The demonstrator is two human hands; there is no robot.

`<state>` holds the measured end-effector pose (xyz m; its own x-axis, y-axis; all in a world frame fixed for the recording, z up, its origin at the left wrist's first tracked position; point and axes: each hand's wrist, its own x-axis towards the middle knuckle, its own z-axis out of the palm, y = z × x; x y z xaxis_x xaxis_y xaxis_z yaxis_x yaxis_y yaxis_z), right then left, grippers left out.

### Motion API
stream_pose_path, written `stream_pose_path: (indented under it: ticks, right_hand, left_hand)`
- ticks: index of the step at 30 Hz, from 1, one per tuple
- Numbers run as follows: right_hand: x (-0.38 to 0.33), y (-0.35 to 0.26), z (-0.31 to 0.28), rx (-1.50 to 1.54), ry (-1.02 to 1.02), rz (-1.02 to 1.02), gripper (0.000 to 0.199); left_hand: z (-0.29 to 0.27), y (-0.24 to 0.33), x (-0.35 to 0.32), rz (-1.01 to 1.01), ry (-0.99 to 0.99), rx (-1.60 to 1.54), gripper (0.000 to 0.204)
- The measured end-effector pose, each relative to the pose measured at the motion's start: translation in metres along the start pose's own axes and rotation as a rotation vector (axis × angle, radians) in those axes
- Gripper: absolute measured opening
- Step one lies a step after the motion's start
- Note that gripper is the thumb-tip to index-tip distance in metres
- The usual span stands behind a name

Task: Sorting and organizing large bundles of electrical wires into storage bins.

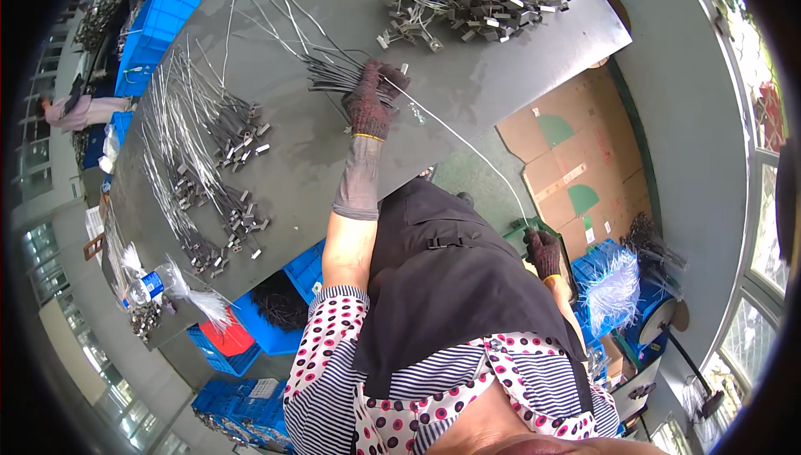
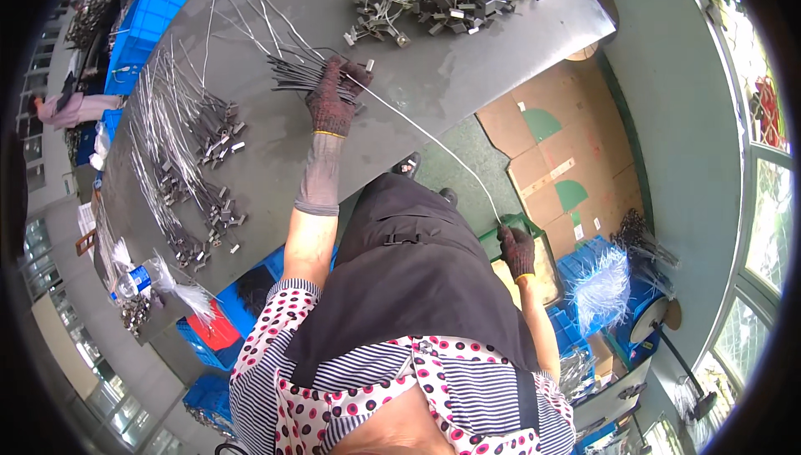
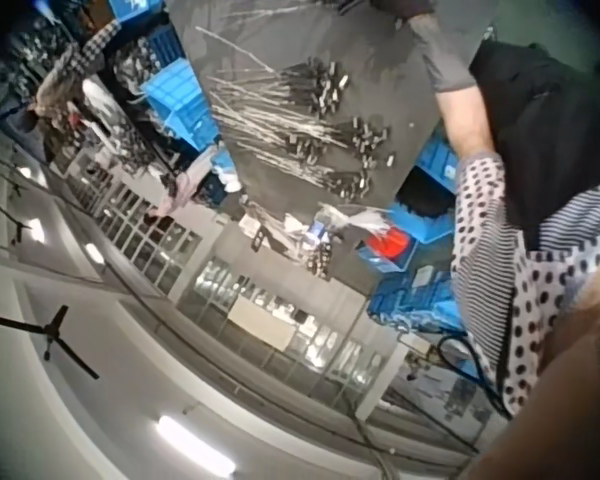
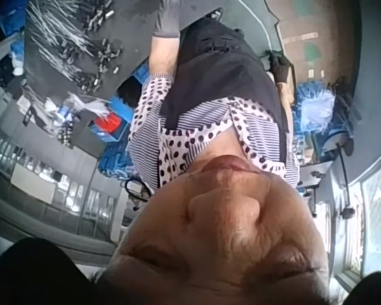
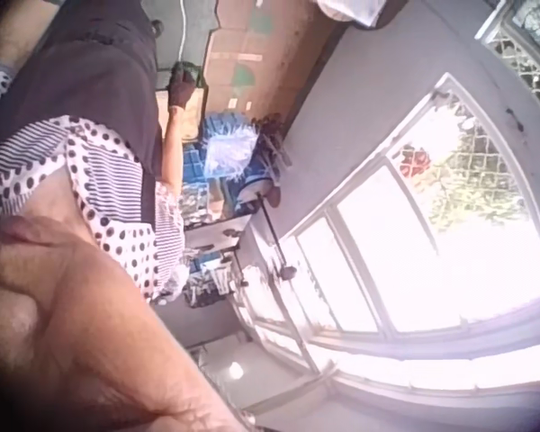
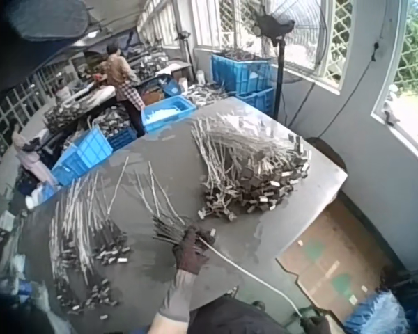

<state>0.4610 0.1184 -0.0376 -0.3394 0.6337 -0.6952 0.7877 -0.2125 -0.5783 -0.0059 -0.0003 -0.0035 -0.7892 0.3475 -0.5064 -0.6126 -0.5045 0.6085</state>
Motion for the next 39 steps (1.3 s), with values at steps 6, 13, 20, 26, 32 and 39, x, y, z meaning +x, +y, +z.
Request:
stream_pose_path:
  ticks: [6, 13, 20, 26, 32, 39]
  right_hand:
    - [-0.019, -0.012, 0.006, -0.187, 0.067, -0.099, 0.050]
    - [0.014, -0.032, 0.042, -0.057, 0.028, -0.186, 0.045]
    - [0.025, -0.054, 0.053, 0.047, -0.114, -0.147, 0.044]
    - [0.031, -0.128, 0.085, 0.236, -0.133, -0.095, 0.037]
    - [0.007, -0.220, 0.120, 0.305, -0.357, -0.334, 0.040]
    - [0.033, -0.240, 0.148, 0.315, -0.477, -0.199, 0.056]
  left_hand:
    - [-0.038, -0.017, 0.018, 0.108, -0.301, 0.002, 0.022]
    - [-0.028, -0.047, -0.023, -0.241, -0.211, 0.126, 0.023]
    - [-0.025, -0.011, -0.036, -0.167, -0.145, 0.225, 0.024]
    - [-0.009, -0.009, -0.061, -0.309, -0.397, 0.223, 0.027]
    - [0.009, -0.008, -0.071, -0.257, -0.317, 0.264, 0.026]
    - [-0.027, 0.041, -0.021, -0.003, -0.300, 0.332, 0.030]
